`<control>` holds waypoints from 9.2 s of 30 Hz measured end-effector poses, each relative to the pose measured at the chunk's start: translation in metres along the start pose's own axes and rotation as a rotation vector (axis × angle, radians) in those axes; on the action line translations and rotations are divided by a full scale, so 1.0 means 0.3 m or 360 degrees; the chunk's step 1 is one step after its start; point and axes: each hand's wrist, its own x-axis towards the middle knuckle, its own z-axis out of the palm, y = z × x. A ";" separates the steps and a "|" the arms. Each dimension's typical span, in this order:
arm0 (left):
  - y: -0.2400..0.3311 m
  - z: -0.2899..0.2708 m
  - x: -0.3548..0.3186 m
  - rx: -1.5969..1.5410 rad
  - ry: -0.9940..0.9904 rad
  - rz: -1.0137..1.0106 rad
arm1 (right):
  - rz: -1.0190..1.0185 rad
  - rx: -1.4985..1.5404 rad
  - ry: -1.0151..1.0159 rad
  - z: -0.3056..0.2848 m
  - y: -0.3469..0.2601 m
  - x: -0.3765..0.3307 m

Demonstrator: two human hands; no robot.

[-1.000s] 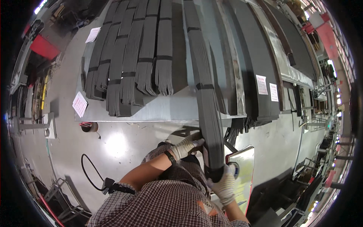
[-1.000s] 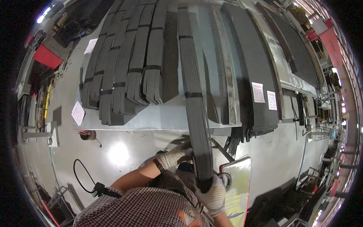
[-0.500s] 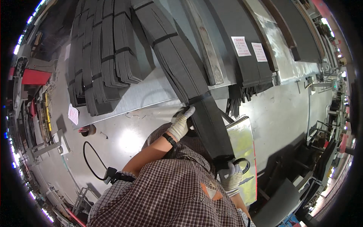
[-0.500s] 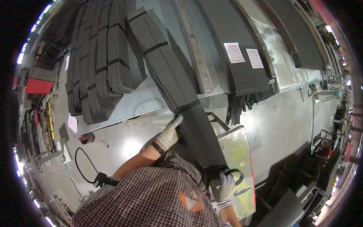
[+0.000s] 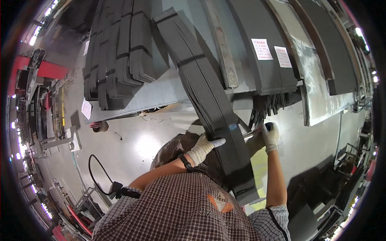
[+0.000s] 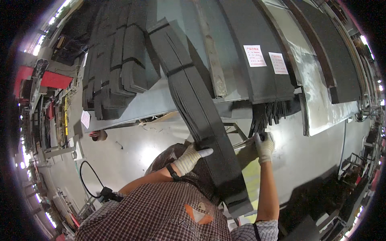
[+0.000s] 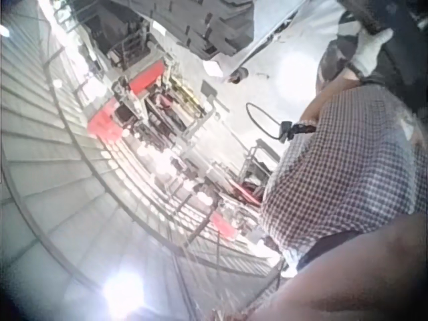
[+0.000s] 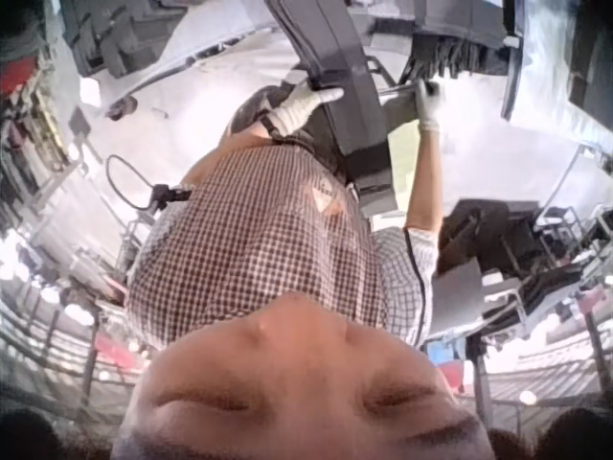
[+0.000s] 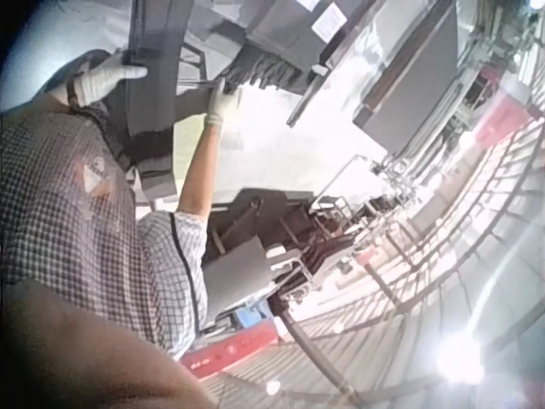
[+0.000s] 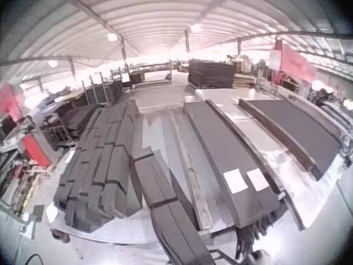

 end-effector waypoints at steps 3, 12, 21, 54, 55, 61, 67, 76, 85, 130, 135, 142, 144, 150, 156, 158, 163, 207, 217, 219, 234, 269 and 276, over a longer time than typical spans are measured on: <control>0.023 -0.033 0.023 -0.0475 0.0195 0.0143 | 0.0454 0.0237 -0.0212 0.097 0.088 0.089; -0.005 -0.038 0.084 -0.0300 0.0075 0.0292 | -0.0132 0.0495 -0.0510 0.261 -0.101 -0.091; 0.138 -0.079 0.018 0.1588 0.0745 0.1674 | -0.0612 0.0140 0.0161 -0.011 -0.405 -0.265; -0.005 -0.080 -0.026 0.1639 0.0412 0.0459 | -0.1068 -0.0230 -0.0318 0.009 -0.504 -0.601; -0.005 -0.081 -0.012 0.1615 0.0457 0.0496 | -0.1141 -0.0251 -0.0309 0.020 -0.526 -0.607; -0.034 -0.094 0.017 0.1576 0.0469 0.0690 | -0.1099 -0.0619 -0.0255 0.062 -0.568 -0.631; -0.062 -0.082 0.030 0.1506 0.0508 0.0754 | -0.0936 -0.0080 -0.0540 0.056 -0.553 -0.555; -0.052 -0.089 0.006 0.1426 0.0426 0.0651 | -0.0477 0.0712 -0.0619 0.010 -0.512 -0.561; -0.110 -0.129 -0.014 0.1293 0.0408 0.0734 | -0.0723 0.0113 -0.0296 0.066 -0.453 -0.639; -0.074 -0.147 0.016 0.0890 0.0255 0.0468 | -0.0261 -0.0442 0.0018 -0.028 -0.436 -0.529; -0.037 -0.149 0.048 0.0597 0.0374 0.0465 | -0.0737 -0.0602 -0.0139 0.044 -0.384 -0.443; 0.074 -0.154 0.002 -0.0040 0.0491 0.0625 | -0.0754 -0.0379 -0.0669 -0.142 -0.503 -0.317; 0.105 -0.144 -0.076 -0.0177 0.0294 0.0719 | -0.0820 -0.0238 -0.0609 -0.219 -0.554 -0.312; 0.099 -0.099 -0.320 0.0467 -0.0275 0.0503 | -0.1834 -0.0543 -0.1262 -0.258 -0.795 -0.435; 0.089 -0.258 -0.233 0.0032 -0.0309 -0.0177 | -0.1586 -0.0337 -0.0958 -0.315 -0.806 -0.221; 0.019 -0.294 -0.101 0.0490 -0.0174 -0.0154 | -0.0964 -0.0635 -0.0999 -0.230 -0.644 -0.113; -0.359 -0.272 0.261 0.0627 -0.0187 0.0059 | -0.0397 -0.0004 -0.1005 -0.028 -0.318 -0.050; -0.169 -0.024 0.014 -0.0043 0.0045 0.0104 | -0.0991 -0.0283 -0.1021 -0.184 -0.561 -0.080; 0.056 -0.111 -0.014 0.0360 0.0088 0.0004 | -0.0576 0.0002 -0.0176 0.140 -0.309 -0.034; 0.190 -0.208 0.007 0.0422 0.0243 0.0248 | -0.0673 0.0067 0.0124 0.064 -0.439 -0.114; 1.313 -0.713 1.057 0.1580 0.1125 0.0396 | -0.0998 -0.0484 0.0266 0.235 -0.508 -0.553; 1.103 -0.543 0.708 0.2007 -0.0131 0.1894 | -0.0953 -0.0460 0.0372 0.260 -0.448 -0.602; 0.884 -0.555 0.606 0.2079 -0.0765 0.1943 | -0.0765 -0.0186 0.0119 0.118 -0.702 -0.466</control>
